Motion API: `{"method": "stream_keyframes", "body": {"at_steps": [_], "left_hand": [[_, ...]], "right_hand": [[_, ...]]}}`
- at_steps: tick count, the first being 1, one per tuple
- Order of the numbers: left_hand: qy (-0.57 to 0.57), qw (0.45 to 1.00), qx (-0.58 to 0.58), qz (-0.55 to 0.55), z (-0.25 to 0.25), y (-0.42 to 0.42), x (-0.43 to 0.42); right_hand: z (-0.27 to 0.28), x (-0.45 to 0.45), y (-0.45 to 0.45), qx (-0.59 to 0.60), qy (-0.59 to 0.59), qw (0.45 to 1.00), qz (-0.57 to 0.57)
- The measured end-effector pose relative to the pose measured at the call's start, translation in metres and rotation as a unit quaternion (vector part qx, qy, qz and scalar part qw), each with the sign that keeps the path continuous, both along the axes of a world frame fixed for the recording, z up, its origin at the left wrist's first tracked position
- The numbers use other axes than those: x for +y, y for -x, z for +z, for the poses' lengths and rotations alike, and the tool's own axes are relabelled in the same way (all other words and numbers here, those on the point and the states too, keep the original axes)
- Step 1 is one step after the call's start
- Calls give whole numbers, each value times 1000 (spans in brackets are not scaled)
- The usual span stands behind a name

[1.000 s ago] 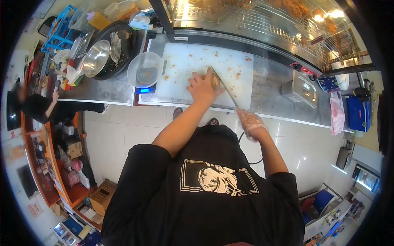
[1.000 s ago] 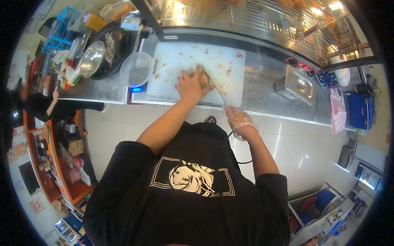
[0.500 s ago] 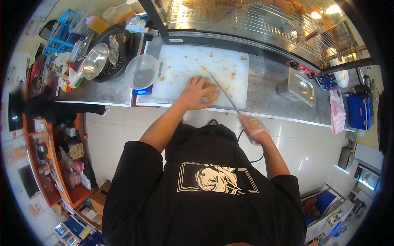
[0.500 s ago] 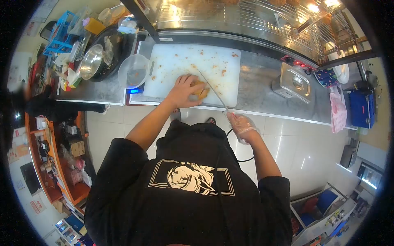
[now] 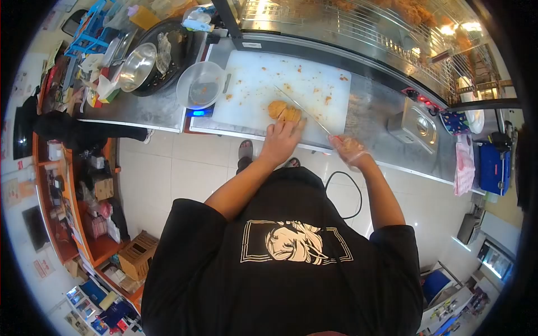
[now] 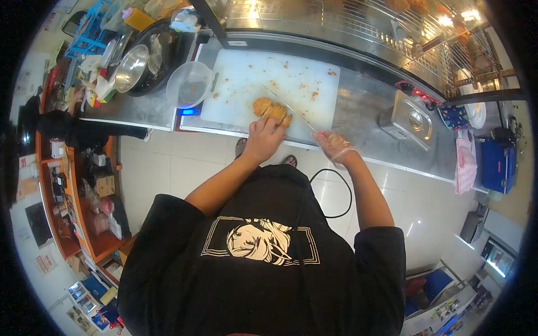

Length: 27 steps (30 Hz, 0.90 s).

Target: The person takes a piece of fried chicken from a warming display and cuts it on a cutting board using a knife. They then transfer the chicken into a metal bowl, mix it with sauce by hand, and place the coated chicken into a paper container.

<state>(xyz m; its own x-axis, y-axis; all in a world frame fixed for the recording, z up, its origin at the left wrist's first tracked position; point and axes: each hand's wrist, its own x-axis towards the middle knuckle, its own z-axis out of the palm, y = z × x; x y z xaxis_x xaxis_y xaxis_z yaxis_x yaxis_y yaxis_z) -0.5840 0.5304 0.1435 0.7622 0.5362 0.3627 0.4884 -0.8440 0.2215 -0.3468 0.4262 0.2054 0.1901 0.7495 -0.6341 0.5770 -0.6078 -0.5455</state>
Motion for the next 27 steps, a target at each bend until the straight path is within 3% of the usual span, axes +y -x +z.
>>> {"method": "stream_keyframes", "body": {"at_steps": [3,9,12,16,18,21,27], "left_hand": [[68,997,-25,8,6,-1,-1],[54,997,-50,26,-4,-13,5],[123,985,-79,97,14,-14,-2],[128,973,-57,181,23,23,5],[121,971,-50,200,18,34,14],[122,979,23,161,16,32,34],[123,978,39,165,16,34,51]], "right_hand": [[-3,2,-7,13,-11,1000,10],[-12,3,-8,44,-4,999,-6],[-24,0,-12,54,-11,999,-1],[-6,2,-9,0,1,1000,21],[-9,2,-13,30,0,999,25],[-14,1,-17,49,-5,999,15],[-6,-7,-15,71,12,997,-10]]}}
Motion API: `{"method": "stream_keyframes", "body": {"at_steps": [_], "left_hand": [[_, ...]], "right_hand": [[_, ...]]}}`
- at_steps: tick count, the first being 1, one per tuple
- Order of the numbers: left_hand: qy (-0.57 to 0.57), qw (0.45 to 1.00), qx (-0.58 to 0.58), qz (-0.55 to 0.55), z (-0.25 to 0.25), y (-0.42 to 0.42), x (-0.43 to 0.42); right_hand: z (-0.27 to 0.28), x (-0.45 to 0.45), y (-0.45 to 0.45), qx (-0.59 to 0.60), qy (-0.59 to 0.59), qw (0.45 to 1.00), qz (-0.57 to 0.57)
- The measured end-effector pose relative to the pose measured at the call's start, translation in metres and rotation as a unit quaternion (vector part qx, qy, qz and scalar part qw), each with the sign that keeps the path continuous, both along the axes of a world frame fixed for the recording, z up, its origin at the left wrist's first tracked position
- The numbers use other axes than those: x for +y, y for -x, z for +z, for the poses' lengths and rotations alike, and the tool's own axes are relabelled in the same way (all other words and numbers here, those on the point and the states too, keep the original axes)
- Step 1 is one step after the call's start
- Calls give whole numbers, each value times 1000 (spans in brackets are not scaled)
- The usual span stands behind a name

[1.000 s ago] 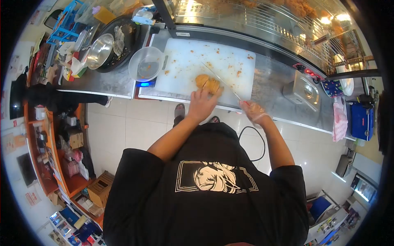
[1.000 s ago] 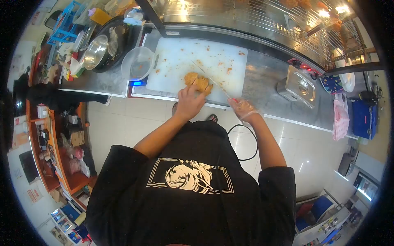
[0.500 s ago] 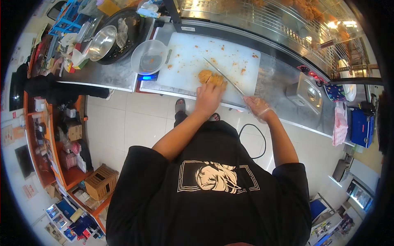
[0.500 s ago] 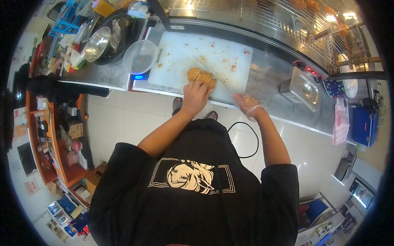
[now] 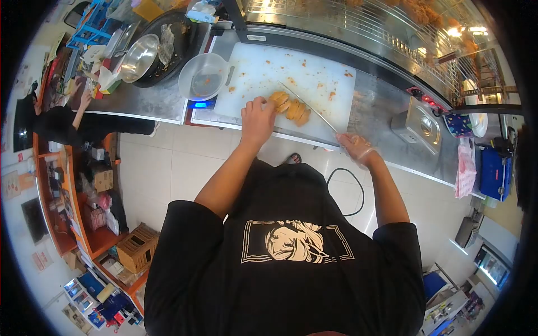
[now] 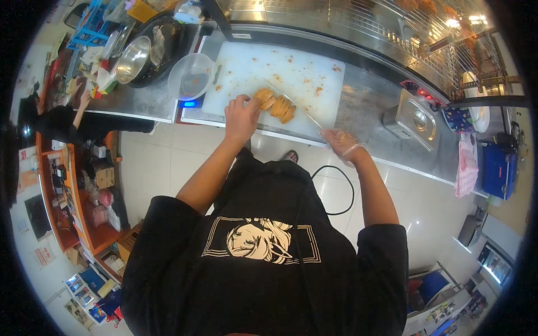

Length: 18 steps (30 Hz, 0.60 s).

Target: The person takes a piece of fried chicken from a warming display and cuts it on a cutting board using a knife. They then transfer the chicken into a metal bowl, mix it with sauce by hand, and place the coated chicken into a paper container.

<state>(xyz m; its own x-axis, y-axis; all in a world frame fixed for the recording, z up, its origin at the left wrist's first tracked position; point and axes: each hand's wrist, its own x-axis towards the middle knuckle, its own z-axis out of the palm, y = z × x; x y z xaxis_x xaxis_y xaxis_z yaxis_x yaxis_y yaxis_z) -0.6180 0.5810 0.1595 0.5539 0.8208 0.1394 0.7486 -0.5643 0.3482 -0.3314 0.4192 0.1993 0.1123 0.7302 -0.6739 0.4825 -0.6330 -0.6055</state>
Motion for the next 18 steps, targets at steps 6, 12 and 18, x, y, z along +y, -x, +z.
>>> {"method": "stream_keyframes", "body": {"at_steps": [6,12,18], "left_hand": [[59,992,-108,-25,-24,-4,-2],[40,997,-65,-34,-15,2,-2],[49,999,-14,-8,26,-34,-29]], "right_hand": [[-26,-8,1,32,-32,998,-34],[-13,-7,0,61,20,997,-51],[-8,-8,2,82,28,994,-66]]}}
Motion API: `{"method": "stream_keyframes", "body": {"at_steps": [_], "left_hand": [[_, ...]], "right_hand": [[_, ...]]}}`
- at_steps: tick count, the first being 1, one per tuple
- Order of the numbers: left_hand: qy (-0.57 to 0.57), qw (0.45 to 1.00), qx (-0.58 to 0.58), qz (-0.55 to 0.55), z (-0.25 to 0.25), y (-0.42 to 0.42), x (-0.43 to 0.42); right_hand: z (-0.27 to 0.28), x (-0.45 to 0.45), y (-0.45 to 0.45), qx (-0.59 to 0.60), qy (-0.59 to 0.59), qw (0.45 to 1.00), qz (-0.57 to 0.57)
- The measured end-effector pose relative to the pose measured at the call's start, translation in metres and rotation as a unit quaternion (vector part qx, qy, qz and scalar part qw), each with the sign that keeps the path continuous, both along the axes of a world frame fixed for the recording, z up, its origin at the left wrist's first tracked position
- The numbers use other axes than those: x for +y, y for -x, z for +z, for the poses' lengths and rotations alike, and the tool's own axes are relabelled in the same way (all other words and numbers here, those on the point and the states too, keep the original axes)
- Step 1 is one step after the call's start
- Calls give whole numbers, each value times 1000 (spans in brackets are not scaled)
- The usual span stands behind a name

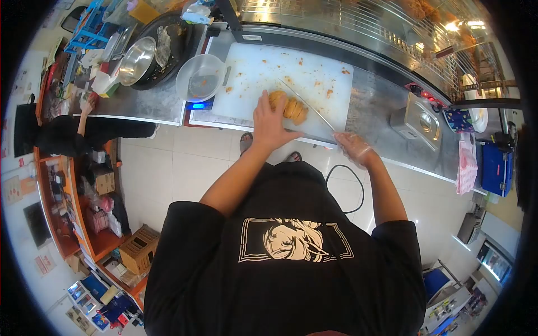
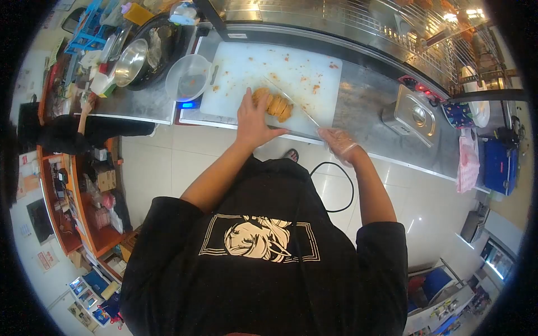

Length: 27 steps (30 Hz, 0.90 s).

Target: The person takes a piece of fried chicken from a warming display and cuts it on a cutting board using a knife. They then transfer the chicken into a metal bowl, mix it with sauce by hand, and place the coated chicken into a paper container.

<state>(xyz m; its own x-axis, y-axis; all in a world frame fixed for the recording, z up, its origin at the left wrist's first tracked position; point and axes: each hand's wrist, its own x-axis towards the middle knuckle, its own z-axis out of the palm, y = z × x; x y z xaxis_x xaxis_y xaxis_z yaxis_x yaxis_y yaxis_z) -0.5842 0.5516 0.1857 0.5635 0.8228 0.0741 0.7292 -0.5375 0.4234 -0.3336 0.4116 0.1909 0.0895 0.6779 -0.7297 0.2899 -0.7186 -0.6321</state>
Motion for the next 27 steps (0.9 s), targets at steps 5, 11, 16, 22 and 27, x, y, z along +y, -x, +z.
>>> {"method": "stream_keyframes", "body": {"at_steps": [5,11,16,22,27], "left_hand": [[-9,999,-35,34,-32,-24,1],[-24,993,-71,-94,-47,-5,23],[-17,991,-77,-105,-36,-2,25],[-27,989,-141,-39,-28,16,29],[-42,980,-189,45,-36,37,53]], "right_hand": [[-3,0,-2,5,-5,1000,21],[-8,-3,4,-21,-15,999,27],[-17,-5,15,-27,-12,1000,-5],[17,11,38,-87,-24,995,40],[12,22,60,-117,-74,988,66]]}}
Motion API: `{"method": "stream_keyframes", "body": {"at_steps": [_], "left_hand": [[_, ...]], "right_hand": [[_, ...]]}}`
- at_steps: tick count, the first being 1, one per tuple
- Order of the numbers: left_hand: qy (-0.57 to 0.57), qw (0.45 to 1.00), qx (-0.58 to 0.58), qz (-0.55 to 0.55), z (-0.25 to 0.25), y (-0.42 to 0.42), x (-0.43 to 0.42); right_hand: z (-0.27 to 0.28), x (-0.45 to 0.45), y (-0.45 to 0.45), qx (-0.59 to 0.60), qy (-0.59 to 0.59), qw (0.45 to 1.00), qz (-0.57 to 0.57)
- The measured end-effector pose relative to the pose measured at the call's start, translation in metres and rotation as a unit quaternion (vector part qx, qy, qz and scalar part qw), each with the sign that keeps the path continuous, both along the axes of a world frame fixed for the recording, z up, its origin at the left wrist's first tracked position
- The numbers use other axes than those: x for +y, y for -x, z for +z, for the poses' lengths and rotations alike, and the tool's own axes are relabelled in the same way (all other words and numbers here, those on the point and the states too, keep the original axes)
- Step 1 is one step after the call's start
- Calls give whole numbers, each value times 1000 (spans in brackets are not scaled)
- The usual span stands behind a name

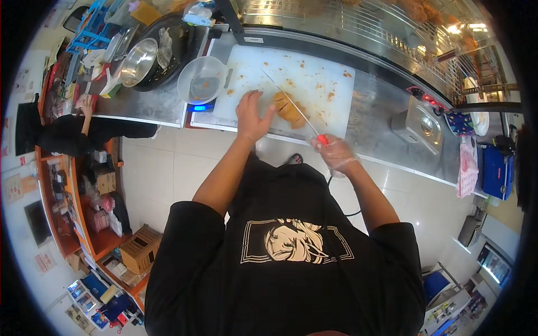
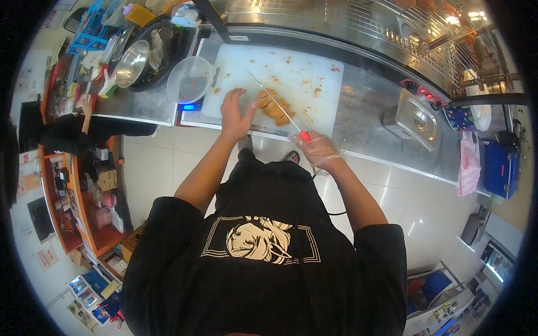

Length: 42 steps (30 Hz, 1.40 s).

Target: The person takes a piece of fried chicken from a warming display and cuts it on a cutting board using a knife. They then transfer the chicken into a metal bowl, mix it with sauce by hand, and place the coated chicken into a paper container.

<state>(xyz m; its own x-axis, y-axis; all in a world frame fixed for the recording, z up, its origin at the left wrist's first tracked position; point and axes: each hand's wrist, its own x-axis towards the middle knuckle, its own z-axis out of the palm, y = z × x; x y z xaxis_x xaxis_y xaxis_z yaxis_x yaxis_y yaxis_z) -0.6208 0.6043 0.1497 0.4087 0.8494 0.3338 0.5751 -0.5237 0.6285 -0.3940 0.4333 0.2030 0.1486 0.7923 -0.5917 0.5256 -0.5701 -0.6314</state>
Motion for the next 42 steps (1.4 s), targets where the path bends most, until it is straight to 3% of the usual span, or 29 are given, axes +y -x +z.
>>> {"method": "stream_keyframes", "body": {"at_steps": [6,12,16,29,36,39,42], "left_hand": [[102,991,-74,40,3,-17,33],[208,978,9,32,-4,-30,55],[169,985,22,-12,-20,-22,53],[165,983,16,-83,-21,3,16],[199,977,22,-69,-13,8,10],[182,979,-49,-73,-7,1,11],[227,969,-7,-93,-6,0,15]], "right_hand": [[-29,-5,12,46,-2,998,-43],[11,-1,24,40,11,997,-70],[-6,0,3,-24,22,996,-80],[11,45,-58,-80,77,987,114],[-4,50,-59,-75,46,989,118],[-7,49,-59,-54,58,991,110],[-11,46,-57,-71,41,992,99]]}}
